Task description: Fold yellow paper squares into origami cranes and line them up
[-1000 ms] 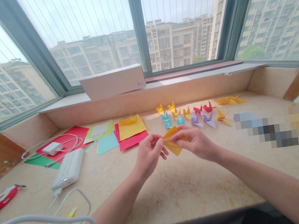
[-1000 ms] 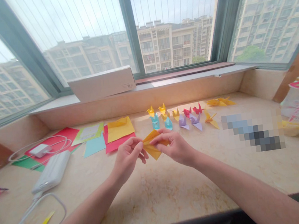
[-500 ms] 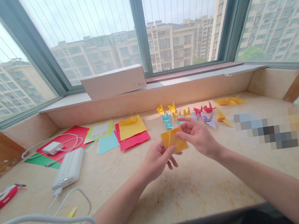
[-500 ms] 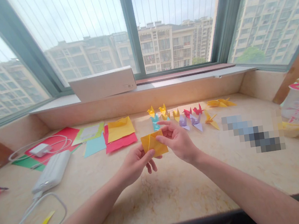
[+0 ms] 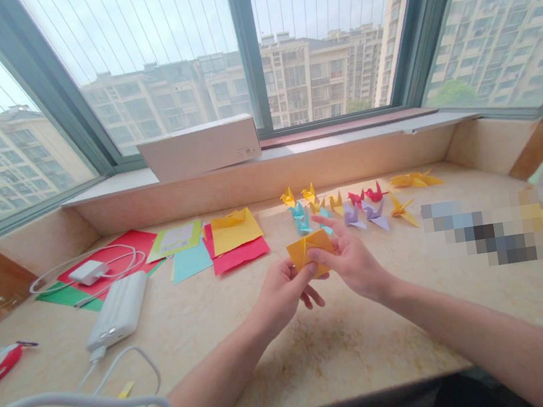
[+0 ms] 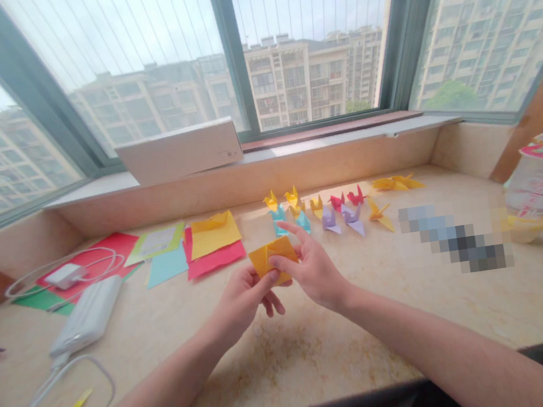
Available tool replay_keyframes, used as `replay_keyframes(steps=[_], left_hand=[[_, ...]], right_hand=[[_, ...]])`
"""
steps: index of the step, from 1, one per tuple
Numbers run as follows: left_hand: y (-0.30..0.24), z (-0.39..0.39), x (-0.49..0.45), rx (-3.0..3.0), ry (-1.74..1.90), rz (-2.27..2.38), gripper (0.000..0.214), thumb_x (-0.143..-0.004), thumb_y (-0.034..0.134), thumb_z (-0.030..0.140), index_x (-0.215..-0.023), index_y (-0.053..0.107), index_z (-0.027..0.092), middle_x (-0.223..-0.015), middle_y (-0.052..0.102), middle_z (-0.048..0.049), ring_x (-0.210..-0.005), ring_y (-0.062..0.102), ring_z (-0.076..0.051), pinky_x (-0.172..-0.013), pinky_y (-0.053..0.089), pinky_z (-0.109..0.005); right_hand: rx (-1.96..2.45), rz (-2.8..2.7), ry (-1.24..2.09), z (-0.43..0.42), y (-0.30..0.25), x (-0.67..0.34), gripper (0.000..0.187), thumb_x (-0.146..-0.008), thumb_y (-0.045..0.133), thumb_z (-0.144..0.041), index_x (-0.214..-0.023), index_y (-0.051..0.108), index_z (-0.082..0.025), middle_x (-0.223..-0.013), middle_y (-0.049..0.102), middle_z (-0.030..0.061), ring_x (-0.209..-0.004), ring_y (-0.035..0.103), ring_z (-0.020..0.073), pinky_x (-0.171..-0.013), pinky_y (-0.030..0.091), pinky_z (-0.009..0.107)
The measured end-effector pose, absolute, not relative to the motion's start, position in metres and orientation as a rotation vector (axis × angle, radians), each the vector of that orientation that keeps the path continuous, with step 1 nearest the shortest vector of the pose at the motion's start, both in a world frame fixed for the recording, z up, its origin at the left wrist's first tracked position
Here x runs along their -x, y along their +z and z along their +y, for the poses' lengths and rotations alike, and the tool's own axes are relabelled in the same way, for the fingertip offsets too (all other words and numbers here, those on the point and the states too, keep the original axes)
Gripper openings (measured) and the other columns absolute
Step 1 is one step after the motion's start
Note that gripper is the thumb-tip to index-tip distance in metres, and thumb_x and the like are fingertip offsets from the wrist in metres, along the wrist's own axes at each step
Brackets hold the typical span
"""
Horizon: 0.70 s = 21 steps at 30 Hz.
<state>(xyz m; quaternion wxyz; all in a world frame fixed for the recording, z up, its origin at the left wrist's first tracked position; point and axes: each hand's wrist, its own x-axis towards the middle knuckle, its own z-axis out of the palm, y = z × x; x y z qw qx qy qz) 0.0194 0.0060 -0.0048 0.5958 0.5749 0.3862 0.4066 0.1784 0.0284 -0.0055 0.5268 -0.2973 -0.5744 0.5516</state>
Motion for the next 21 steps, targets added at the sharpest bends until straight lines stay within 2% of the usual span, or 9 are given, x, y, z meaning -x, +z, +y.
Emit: replay_keyframes(steps=[3,6,15,21], left_hand=[[-0.0062,0.0061,-0.0201,-1.346,0.943,0.893,0.04,-0.084,0.065,0.048,-0.104,0.061,0.013,-0.091,0.074,-0.012,-0.048,0.068,-0.014,-0.04,0.044,-0.018],[-0.0068,0.0049,-0.0208,-1.36,0.942,0.912,0.036,-0.085,0.064,0.045,-0.101,0.061,0.013,-0.091,0.074,-0.0119,-0.049,0.068,-0.013,-0.04,0.044,-0.018],[-0.009,0.001,-0.0225,-1.432,0.912,0.914,0.035,-0.088,0.061,0.045,-0.098,0.061,0.011,-0.089,0.074,-0.013,-0.05,0.068,-0.013,-0.041,0.044,-0.018],[-0.0095,0.0002,-0.0238,-1.457,0.947,0.882,0.036,-0.089,0.059,0.047,-0.096,0.06,0.011,-0.087,0.074,-0.0131,-0.049,0.067,-0.014,-0.041,0.046,-0.02]], right_hand=[[0.763,-1.331,1.314,0.0273,-0.0026,-0.178,0.042,-0.078,0.075,-0.038,-0.112,0.058,-0.021,-0.084,0.072,0.0024,-0.072,0.068,0.0167,-0.06,0.054,0.027],[0.759,-1.365,1.363,0.0269,0.0005,-0.1796,0.027,-0.078,0.074,-0.039,-0.091,0.066,-0.018,-0.081,0.071,0.0032,-0.068,0.066,0.0153,-0.055,0.051,0.025],[0.779,-1.375,1.308,0.0275,-0.0009,-0.1814,0.023,-0.075,0.078,-0.036,-0.082,0.069,-0.016,-0.075,0.068,0.001,-0.063,0.059,0.0115,-0.056,0.047,0.024],[0.771,-1.31,1.325,0.024,0.0018,-0.1795,0.03,-0.073,0.078,-0.042,-0.079,0.066,-0.016,-0.071,0.066,0.0005,-0.059,0.057,0.0109,-0.051,0.044,0.022]])
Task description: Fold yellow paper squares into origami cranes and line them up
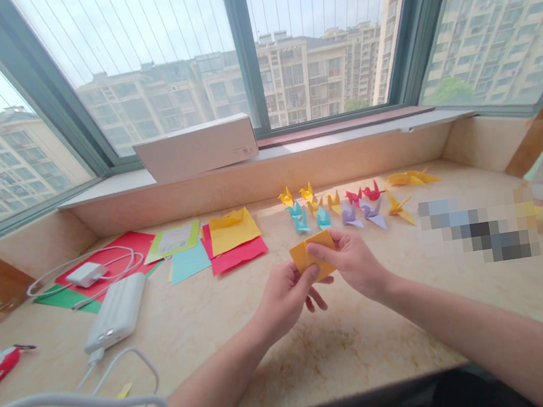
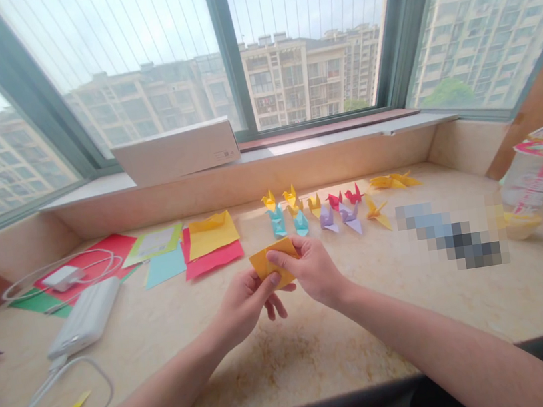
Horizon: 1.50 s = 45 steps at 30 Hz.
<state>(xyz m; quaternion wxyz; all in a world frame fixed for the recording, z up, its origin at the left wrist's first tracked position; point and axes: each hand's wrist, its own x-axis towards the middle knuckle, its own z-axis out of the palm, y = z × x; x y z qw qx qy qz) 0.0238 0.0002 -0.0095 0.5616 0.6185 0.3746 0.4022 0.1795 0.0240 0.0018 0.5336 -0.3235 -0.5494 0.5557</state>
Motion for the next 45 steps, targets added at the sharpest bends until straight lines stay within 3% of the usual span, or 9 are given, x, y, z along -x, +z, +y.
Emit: replay_keyframes(steps=[4,7,9,12,24,33,37,45], left_hand=[[-0.008,-0.002,-0.025,-1.445,0.927,0.85,0.038,-0.089,0.058,0.048,-0.097,0.059,0.01,-0.086,0.074,-0.014,-0.048,0.067,-0.014,-0.04,0.045,-0.019],[-0.004,-0.003,-0.024,-1.388,0.972,0.878,0.04,-0.09,0.057,0.048,-0.101,0.059,0.01,-0.087,0.074,-0.0138,-0.045,0.066,-0.013,-0.039,0.043,-0.018],[-0.001,-0.003,-0.023,-1.353,1.019,0.909,0.04,-0.09,0.057,0.048,-0.104,0.059,0.01,-0.087,0.074,-0.013,-0.045,0.065,-0.012,-0.039,0.042,-0.017],[0.002,-0.003,-0.022,-1.352,1.033,0.928,0.04,-0.09,0.058,0.049,-0.102,0.06,0.011,-0.087,0.074,-0.0126,-0.044,0.065,-0.012,-0.039,0.042,-0.017],[-0.004,-0.003,-0.023,-1.424,0.99,0.933,0.034,-0.087,0.064,0.043,-0.095,0.061,0.011,-0.083,0.075,-0.0116,-0.046,0.065,-0.011,-0.041,0.044,-0.018],[-0.006,-0.003,-0.023,-1.464,1.001,0.981,0.031,-0.086,0.065,0.042,-0.091,0.063,0.012,-0.073,0.072,-0.0053,-0.045,0.062,-0.01,-0.041,0.042,-0.018],[-0.008,-0.004,-0.021,-1.507,0.984,0.99,0.032,-0.086,0.065,0.043,-0.089,0.064,0.011,-0.072,0.071,-0.0052,-0.046,0.061,-0.009,-0.042,0.043,-0.017],[-0.003,-0.006,-0.024,-1.483,1.022,0.9,0.042,-0.089,0.057,0.051,-0.095,0.063,0.01,-0.086,0.074,-0.0127,-0.049,0.065,-0.013,-0.041,0.045,-0.02]], right_hand=[[0.847,-1.328,1.256,0.023,0.006,-0.182,0.039,-0.08,0.068,-0.053,-0.07,0.063,-0.015,-0.059,0.058,-0.0015,-0.048,0.048,0.0084,-0.043,0.034,0.021],[0.773,-1.39,1.278,0.025,0.01,-0.185,0.043,-0.089,0.054,-0.056,-0.078,0.066,-0.016,-0.064,0.061,0.0006,-0.054,0.054,0.0111,-0.049,0.041,0.023],[0.685,-1.438,1.318,0.026,0.01,-0.185,0.037,-0.089,0.057,-0.053,-0.089,0.068,-0.018,-0.075,0.067,0.0023,-0.066,0.061,0.0141,-0.063,0.048,0.026],[0.663,-1.476,1.358,0.026,0.008,-0.183,0.03,-0.08,0.072,-0.044,-0.097,0.068,-0.019,-0.086,0.07,0.003,-0.078,0.064,0.0165,-0.073,0.05,0.029],[0.782,-1.379,1.356,0.024,0.009,-0.182,0.023,-0.076,0.076,-0.036,-0.083,0.074,-0.015,-0.076,0.07,0.0023,-0.064,0.059,0.0125,-0.06,0.044,0.025],[0.773,-1.425,1.314,0.024,0.005,-0.183,0.023,-0.076,0.076,-0.037,-0.088,0.073,-0.017,-0.077,0.068,0.0021,-0.069,0.061,0.0144,-0.063,0.047,0.027],[0.759,-1.521,1.234,0.024,0.005,-0.184,0.02,-0.077,0.075,-0.037,-0.081,0.073,-0.017,-0.081,0.064,0.0023,-0.075,0.06,0.0149,-0.066,0.048,0.028],[0.661,-1.492,1.428,0.023,0.007,-0.183,0.027,-0.082,0.071,-0.042,-0.082,0.066,-0.015,-0.063,0.056,-0.0026,-0.05,0.047,0.0083,-0.046,0.036,0.023]])
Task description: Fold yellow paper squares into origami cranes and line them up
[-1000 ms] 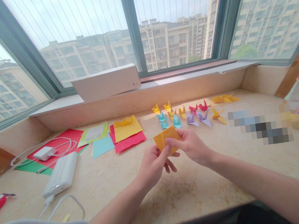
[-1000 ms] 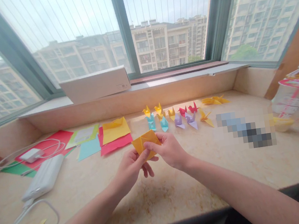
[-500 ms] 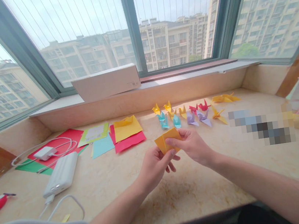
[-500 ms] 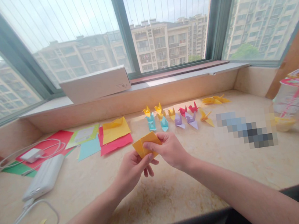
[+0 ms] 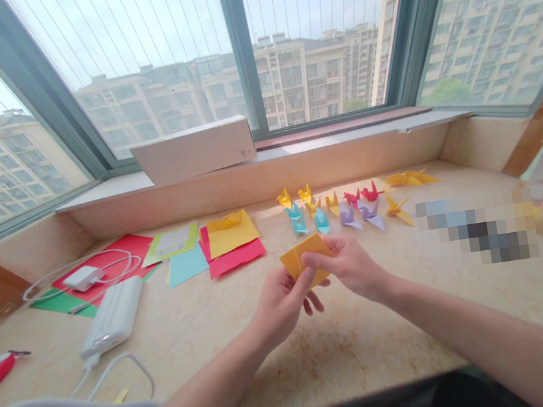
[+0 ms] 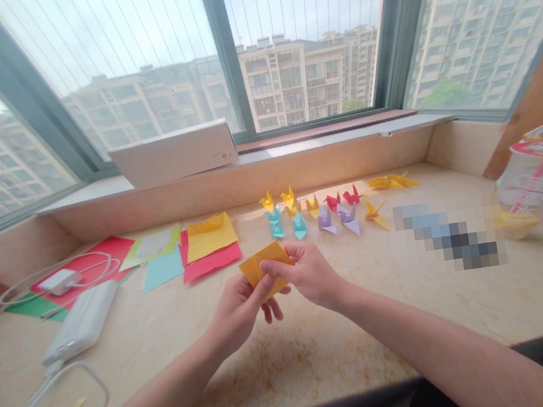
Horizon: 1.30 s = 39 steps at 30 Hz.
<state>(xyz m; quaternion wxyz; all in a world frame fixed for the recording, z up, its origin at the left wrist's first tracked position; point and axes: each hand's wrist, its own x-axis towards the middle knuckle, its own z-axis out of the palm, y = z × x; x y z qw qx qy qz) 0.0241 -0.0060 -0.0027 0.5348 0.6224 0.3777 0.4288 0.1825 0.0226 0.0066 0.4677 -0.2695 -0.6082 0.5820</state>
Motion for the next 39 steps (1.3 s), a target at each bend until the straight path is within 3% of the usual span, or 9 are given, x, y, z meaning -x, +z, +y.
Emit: replay_keyframes(steps=[5,8,13,18,25,33,36,39], left_hand=[[0.0,-0.004,-0.023,-1.478,1.024,0.908,0.043,-0.09,0.057,0.051,-0.094,0.066,0.009,-0.082,0.074,-0.0133,-0.049,0.065,-0.013,-0.043,0.045,-0.02],[0.0,-0.002,-0.021,-1.428,1.039,0.916,0.045,-0.089,0.057,0.052,-0.092,0.066,0.009,-0.081,0.075,-0.0137,-0.048,0.065,-0.014,-0.042,0.044,-0.02],[0.001,0.001,-0.018,-1.33,1.107,0.946,0.046,-0.087,0.058,0.055,-0.089,0.066,0.009,-0.074,0.074,-0.0117,-0.046,0.063,-0.013,-0.042,0.044,-0.021],[-0.001,0.003,-0.017,-1.359,1.083,0.924,0.046,-0.087,0.058,0.054,-0.089,0.067,0.009,-0.074,0.073,-0.0109,-0.047,0.063,-0.012,-0.042,0.043,-0.02],[-0.006,0.001,-0.022,-1.413,1.117,0.973,0.046,-0.088,0.055,0.055,-0.079,0.063,0.01,-0.068,0.069,-0.0066,-0.043,0.06,-0.011,-0.039,0.042,-0.02],[-0.008,-0.001,-0.024,-1.413,1.174,1.093,0.052,-0.089,0.051,0.058,-0.064,0.057,0.013,-0.051,0.057,-0.0013,-0.037,0.052,-0.009,-0.036,0.037,-0.019],[-0.007,-0.002,-0.023,-1.463,1.15,1.116,0.051,-0.089,0.053,0.057,-0.061,0.056,0.014,-0.049,0.056,-0.0013,-0.038,0.052,-0.009,-0.038,0.037,-0.019],[-0.005,-0.004,-0.023,-1.516,1.117,1.097,0.048,-0.088,0.054,0.056,-0.065,0.058,0.014,-0.05,0.057,-0.0003,-0.04,0.051,-0.009,-0.039,0.037,-0.019]], right_hand=[[0.624,-1.489,1.461,0.022,0.007,-0.183,0.029,-0.084,0.068,-0.044,-0.083,0.069,-0.014,-0.065,0.059,-0.0006,-0.05,0.047,0.0085,-0.047,0.037,0.024],[0.674,-1.467,1.394,0.024,0.006,-0.184,0.03,-0.086,0.065,-0.045,-0.086,0.07,-0.016,-0.074,0.065,0.0024,-0.058,0.055,0.0118,-0.055,0.045,0.027],[0.796,-1.484,1.027,0.027,0.002,-0.186,0.034,-0.083,0.069,-0.037,-0.113,0.064,-0.024,-0.093,0.068,0.0037,-0.078,0.062,0.0171,-0.076,0.051,0.034],[0.868,-1.697,0.736,0.024,0.0,-0.186,0.023,-0.085,0.067,-0.034,-0.107,0.069,-0.026,-0.102,0.068,0.0048,-0.084,0.059,0.019,-0.08,0.048,0.036],[0.9,-1.569,0.914,0.028,-0.005,-0.183,0.021,-0.083,0.068,-0.041,-0.085,0.067,-0.02,-0.079,0.068,0.0034,-0.073,0.06,0.0182,-0.07,0.049,0.033],[0.9,-1.558,0.988,0.026,-0.004,-0.182,0.021,-0.084,0.067,-0.04,-0.082,0.062,-0.02,-0.078,0.067,0.0028,-0.074,0.062,0.0178,-0.071,0.049,0.033],[0.826,-1.503,1.046,0.024,-0.003,-0.18,0.024,-0.083,0.069,-0.039,-0.093,0.057,-0.022,-0.082,0.068,0.0019,-0.076,0.064,0.0178,-0.071,0.05,0.032],[0.74,-1.411,1.253,0.023,-0.001,-0.18,0.047,-0.08,0.072,-0.038,-0.118,0.047,-0.025,-0.087,0.071,0.0019,-0.078,0.068,0.0191,-0.071,0.053,0.033]])
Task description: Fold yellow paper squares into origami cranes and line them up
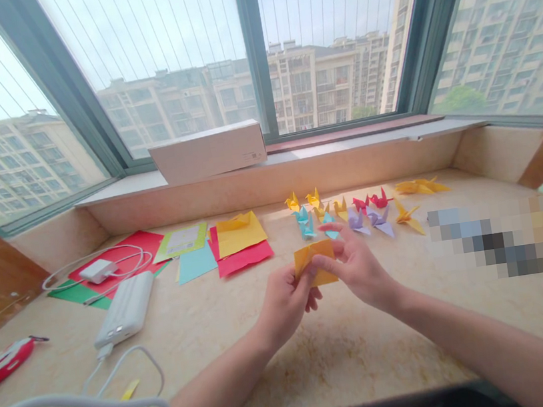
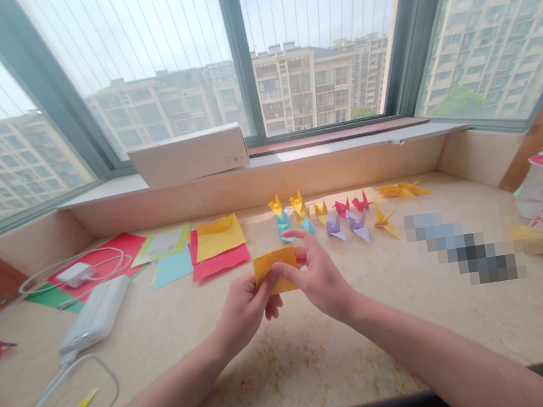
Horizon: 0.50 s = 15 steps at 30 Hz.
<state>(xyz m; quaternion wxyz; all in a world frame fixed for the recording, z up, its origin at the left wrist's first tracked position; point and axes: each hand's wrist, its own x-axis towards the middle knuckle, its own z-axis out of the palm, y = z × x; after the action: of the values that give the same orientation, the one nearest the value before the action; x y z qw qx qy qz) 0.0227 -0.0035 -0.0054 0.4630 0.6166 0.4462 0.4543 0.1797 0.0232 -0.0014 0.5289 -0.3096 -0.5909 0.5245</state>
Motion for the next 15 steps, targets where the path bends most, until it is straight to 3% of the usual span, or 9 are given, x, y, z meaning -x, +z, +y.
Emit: replay_keyframes(steps=[2,6,15], left_hand=[[-0.0042,-0.0044,-0.0228,-1.535,1.105,1.086,0.045,-0.088,0.055,0.055,-0.068,0.059,0.014,-0.051,0.058,0.0002,-0.04,0.051,-0.009,-0.04,0.038,-0.02],[-0.0034,-0.0044,-0.0216,-1.56,1.076,1.106,0.043,-0.088,0.055,0.052,-0.067,0.057,0.015,-0.051,0.057,0.0008,-0.039,0.05,-0.009,-0.04,0.036,-0.02],[-0.0031,-0.0064,-0.0217,-1.68,1.012,1.115,0.041,-0.089,0.054,0.05,-0.064,0.056,0.017,-0.048,0.057,0.0015,-0.038,0.05,-0.008,-0.039,0.035,-0.018]], right_hand=[[0.742,-1.379,1.338,0.0239,-0.0003,-0.1802,0.047,-0.078,0.075,-0.038,-0.117,0.052,-0.023,-0.087,0.073,0.0029,-0.077,0.069,0.0191,-0.072,0.054,0.033],[0.789,-1.382,1.334,0.0264,0.0012,-0.1826,0.03,-0.074,0.078,-0.041,-0.085,0.064,-0.017,-0.082,0.072,0.0037,-0.073,0.067,0.0169,-0.068,0.052,0.029],[0.859,-1.364,1.288,0.0234,0.0045,-0.182,0.035,-0.072,0.076,-0.051,-0.077,0.067,-0.017,-0.069,0.069,0.0027,-0.058,0.061,0.0149,-0.054,0.048,0.027]])
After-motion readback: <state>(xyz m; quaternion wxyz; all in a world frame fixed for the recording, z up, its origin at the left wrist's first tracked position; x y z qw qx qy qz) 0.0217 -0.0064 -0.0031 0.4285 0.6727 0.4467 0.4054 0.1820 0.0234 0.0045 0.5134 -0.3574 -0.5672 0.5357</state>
